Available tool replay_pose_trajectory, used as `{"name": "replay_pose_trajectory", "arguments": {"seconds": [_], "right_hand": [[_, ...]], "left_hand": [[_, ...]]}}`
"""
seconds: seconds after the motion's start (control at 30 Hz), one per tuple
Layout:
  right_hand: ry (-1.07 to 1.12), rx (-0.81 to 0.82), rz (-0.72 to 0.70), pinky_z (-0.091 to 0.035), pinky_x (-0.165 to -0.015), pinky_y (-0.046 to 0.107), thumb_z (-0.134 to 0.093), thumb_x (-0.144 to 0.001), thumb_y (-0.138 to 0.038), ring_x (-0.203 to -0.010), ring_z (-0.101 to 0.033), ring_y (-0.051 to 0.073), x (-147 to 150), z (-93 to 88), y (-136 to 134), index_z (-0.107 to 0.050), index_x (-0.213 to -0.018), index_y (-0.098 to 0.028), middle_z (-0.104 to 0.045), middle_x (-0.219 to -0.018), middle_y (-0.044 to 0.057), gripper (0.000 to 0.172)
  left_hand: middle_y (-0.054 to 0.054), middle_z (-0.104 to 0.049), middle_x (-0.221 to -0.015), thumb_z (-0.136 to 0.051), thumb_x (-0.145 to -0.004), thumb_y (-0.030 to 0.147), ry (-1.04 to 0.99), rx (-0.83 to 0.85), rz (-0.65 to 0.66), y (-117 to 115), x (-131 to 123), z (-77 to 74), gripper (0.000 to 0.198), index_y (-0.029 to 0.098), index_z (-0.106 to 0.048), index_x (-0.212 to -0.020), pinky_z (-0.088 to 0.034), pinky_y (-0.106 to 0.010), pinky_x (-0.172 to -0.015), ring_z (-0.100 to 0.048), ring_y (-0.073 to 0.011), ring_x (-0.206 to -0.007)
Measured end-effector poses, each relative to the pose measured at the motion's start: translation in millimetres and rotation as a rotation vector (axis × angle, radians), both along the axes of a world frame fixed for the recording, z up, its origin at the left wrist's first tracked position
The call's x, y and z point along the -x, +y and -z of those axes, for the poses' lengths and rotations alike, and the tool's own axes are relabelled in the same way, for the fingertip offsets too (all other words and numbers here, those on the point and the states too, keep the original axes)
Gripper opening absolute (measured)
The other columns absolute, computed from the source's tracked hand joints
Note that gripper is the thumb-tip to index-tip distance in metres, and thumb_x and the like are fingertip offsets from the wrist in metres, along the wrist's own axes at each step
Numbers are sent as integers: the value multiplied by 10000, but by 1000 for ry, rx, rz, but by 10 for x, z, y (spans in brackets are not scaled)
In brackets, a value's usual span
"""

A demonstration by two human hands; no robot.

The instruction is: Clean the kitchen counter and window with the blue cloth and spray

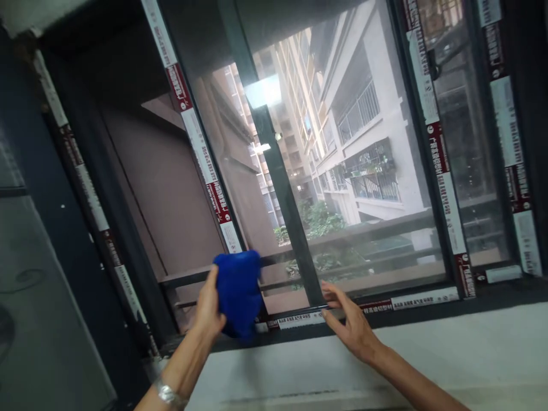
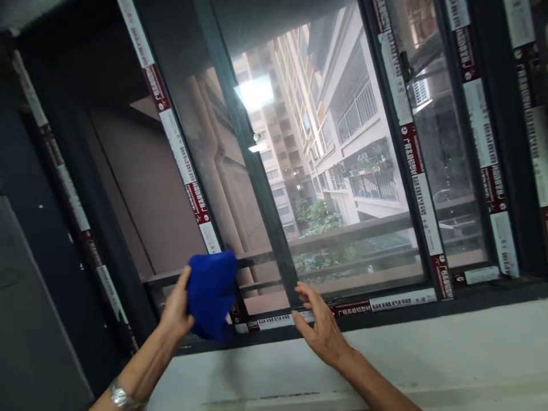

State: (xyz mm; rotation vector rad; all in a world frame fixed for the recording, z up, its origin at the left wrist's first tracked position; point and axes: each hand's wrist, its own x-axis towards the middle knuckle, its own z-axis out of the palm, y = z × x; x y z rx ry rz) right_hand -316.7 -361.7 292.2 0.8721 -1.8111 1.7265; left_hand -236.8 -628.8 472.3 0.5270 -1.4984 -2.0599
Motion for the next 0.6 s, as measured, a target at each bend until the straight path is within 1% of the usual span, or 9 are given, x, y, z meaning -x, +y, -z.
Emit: {"name": "replay_pose_trajectory", "arguments": {"seconds": [0.03,0.07,0.1,0.17,0.23,0.3,0.4,0.5,0.6], "right_hand": [[-182,106,-148,-476,-1076,488,-658,-930,-444,-1323,-572,303,-112,-103,-73,-520,-1432,-321,-570,-1495,91,535],[-347,203,-302,-456,-1102,490,-693,-904,-527,-1340,-564,304,-221,-203,-131,-490,-1468,-337,-574,-1496,81,628],[-480,290,-453,-429,-1131,492,-712,-877,-586,-1352,-557,306,-323,-294,-170,-489,-1478,-334,-591,-1483,72,689],[-642,409,-718,-394,-1164,486,-710,-852,-636,-1347,-563,310,-500,-425,-191,-570,-1423,-290,-656,-1409,63,682],[-683,445,-876,-411,-1146,476,-709,-848,-607,-1295,-601,318,-643,-481,-153,-675,-1309,-243,-718,-1309,67,588],[-679,411,-926,-458,-1084,473,-735,-845,-529,-1218,-648,320,-762,-482,-97,-713,-1262,-226,-749,-1238,75,516],[-694,330,-918,-505,-994,462,-814,-795,-438,-1110,-700,312,-909,-431,-72,-691,-1300,-206,-768,-1168,88,570],[-754,289,-947,-505,-1005,453,-881,-735,-397,-1060,-724,290,-1032,-328,-172,-673,-1312,-198,-780,-1121,80,645],[-864,318,-936,-507,-1031,457,-940,-640,-406,-1021,-741,279,-1137,-202,-342,-696,-1249,-194,-798,-1055,68,690]], "left_hand": [[-111,-784,-908,-633,-920,516,-41,-21,162,183,-67,38,409,157,-718,-1096,-654,-384,-711,-746,-257,-768],[-124,-787,-901,-640,-920,508,-84,-39,293,355,-128,86,398,141,-732,-1040,-656,-372,-720,-747,-250,-754],[-127,-789,-891,-648,-922,487,-106,-43,381,506,-182,143,373,134,-740,-1000,-654,-348,-718,-746,-237,-740],[-123,-790,-868,-657,-924,457,-127,-18,501,722,-276,263,343,129,-749,-968,-644,-304,-708,-743,-217,-717],[-122,-789,-855,-659,-925,450,-138,8,578,808,-349,368,339,129,-754,-978,-639,-290,-710,-743,-213,-713],[-128,-791,-878,-663,-921,461,-157,18,625,793,-397,442,355,129,-752,-1010,-638,-294,-723,-748,-220,-737],[-136,-792,-959,-685,-904,470,-198,27,638,705,-449,531,373,136,-743,-1059,-634,-299,-742,-750,-224,-783],[-131,-786,-965,-705,-881,507,-235,20,623,669,-508,664,388,147,-742,-1020,-621,-289,-733,-737,-211,-779],[-120,-776,-916,-755,-811,589,-217,68,645,677,-525,833,450,158,-733,-938,-594,-270,-700,-725,-203,-782]]}}
